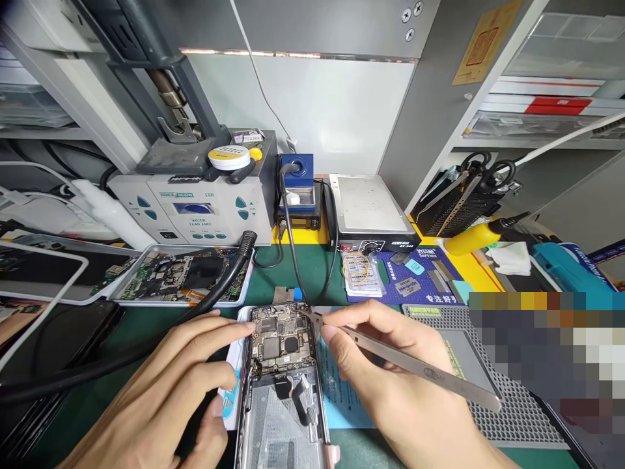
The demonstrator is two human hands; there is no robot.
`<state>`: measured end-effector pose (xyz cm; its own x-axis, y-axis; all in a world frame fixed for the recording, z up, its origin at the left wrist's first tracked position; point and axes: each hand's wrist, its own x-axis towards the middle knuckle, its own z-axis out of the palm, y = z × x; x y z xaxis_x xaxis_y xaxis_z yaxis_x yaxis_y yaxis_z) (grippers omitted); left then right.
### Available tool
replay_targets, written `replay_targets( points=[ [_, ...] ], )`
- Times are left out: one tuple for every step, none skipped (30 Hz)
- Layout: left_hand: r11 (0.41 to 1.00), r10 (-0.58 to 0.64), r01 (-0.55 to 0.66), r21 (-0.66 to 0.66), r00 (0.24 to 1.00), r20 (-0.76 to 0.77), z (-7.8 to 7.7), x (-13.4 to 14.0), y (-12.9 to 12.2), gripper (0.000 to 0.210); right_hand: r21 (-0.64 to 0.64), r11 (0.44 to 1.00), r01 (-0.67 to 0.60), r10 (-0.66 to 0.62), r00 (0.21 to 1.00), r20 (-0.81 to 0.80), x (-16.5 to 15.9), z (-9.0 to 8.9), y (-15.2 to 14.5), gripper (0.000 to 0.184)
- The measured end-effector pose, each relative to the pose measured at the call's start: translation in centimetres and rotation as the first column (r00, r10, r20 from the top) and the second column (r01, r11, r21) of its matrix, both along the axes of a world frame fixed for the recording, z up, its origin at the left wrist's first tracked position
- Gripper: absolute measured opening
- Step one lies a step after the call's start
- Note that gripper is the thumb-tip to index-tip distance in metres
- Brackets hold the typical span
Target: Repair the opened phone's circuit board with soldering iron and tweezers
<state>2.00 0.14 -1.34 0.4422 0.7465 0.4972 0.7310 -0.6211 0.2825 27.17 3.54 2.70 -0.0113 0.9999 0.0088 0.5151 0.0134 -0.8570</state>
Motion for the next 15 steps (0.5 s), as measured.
replay_targets(
  points=[
    [1.000, -0.003, 0.003, 0.006, 1.000, 0.002, -0.13, -0.06, 0.07, 0.031, 0.006, 1.000, -0.001, 0.001, 1.000, -0.010, -0.04, -0.01, -0.01, 0.028],
    [1.000, -0.001, 0.001, 0.002, 1.000, 0.000, -0.24, -0.09, 0.10, 0.033, 0.010, 1.000, -0.003, 0.003, 1.000, -0.020, -0.06, -0.03, -0.02, 0.027],
    [1.000, -0.003, 0.003, 0.006, 1.000, 0.001, -0.33, -0.10, 0.12, 0.033, 0.012, 1.000, -0.004, 0.005, 1.000, -0.028, -0.07, -0.05, -0.04, 0.027],
    [1.000, -0.004, 0.004, 0.010, 1.000, 0.001, -0.37, -0.08, 0.11, 0.032, 0.010, 1.000, -0.006, 0.007, 0.999, -0.035, -0.07, -0.06, -0.05, 0.026],
    [1.000, -0.010, 0.010, 0.018, 1.000, 0.006, -0.35, -0.03, 0.10, 0.032, 0.006, 1.000, -0.009, 0.009, 0.999, -0.039, -0.06, -0.06, -0.06, 0.026],
    [1.000, -0.012, 0.011, 0.021, 1.000, 0.006, -0.28, 0.04, 0.08, 0.032, 0.006, 1.000, -0.010, 0.010, 0.999, -0.041, -0.05, -0.04, -0.08, 0.025],
    [1.000, -0.012, 0.012, 0.022, 1.000, 0.006, -0.15, 0.11, 0.06, 0.031, 0.007, 1.000, -0.008, 0.008, 0.999, -0.041, -0.04, 0.01, -0.10, 0.025],
    [1.000, -0.011, 0.011, 0.019, 1.000, 0.007, 0.00, 0.18, 0.05, 0.032, 0.005, 1.000, -0.001, 0.001, 0.999, -0.039, -0.05, 0.09, -0.13, 0.026],
    [1.000, -0.013, 0.013, 0.018, 1.000, 0.010, 0.17, 0.22, 0.05, 0.033, -0.001, 1.000, 0.008, -0.009, 0.999, -0.033, -0.08, 0.20, -0.18, 0.026],
    [1.000, -0.011, 0.011, 0.011, 1.000, 0.013, 0.31, 0.24, 0.06, 0.033, -0.011, 1.000, 0.021, -0.021, 0.999, -0.024, -0.11, 0.34, -0.24, 0.026],
    [1.000, -0.002, 0.002, -0.002, 1.000, 0.013, 0.40, 0.23, 0.06, 0.034, -0.025, 0.999, 0.035, -0.036, 0.999, -0.015, -0.15, 0.48, -0.32, 0.027],
    [1.000, 0.006, -0.006, -0.017, 1.000, 0.012, 0.44, 0.18, 0.07, 0.034, -0.043, 0.998, 0.050, -0.050, 0.999, -0.006, -0.20, 0.61, -0.40, 0.028],
    [1.000, 0.008, -0.007, -0.025, 1.000, 0.011, 0.42, 0.11, 0.07, 0.034, -0.060, 0.996, 0.063, -0.063, 0.998, -0.001, -0.24, 0.71, -0.46, 0.028],
    [0.999, 0.007, -0.007, -0.031, 1.000, 0.007, 0.36, 0.03, 0.07, 0.034, -0.071, 0.995, 0.072, -0.072, 0.997, 0.000, -0.28, 0.77, -0.50, 0.028],
    [0.999, 0.005, -0.005, -0.035, 1.000, 0.004, 0.28, -0.02, 0.08, 0.033, -0.074, 0.994, 0.076, -0.076, 0.997, -0.004, -0.31, 0.79, -0.51, 0.028]
  ],
)
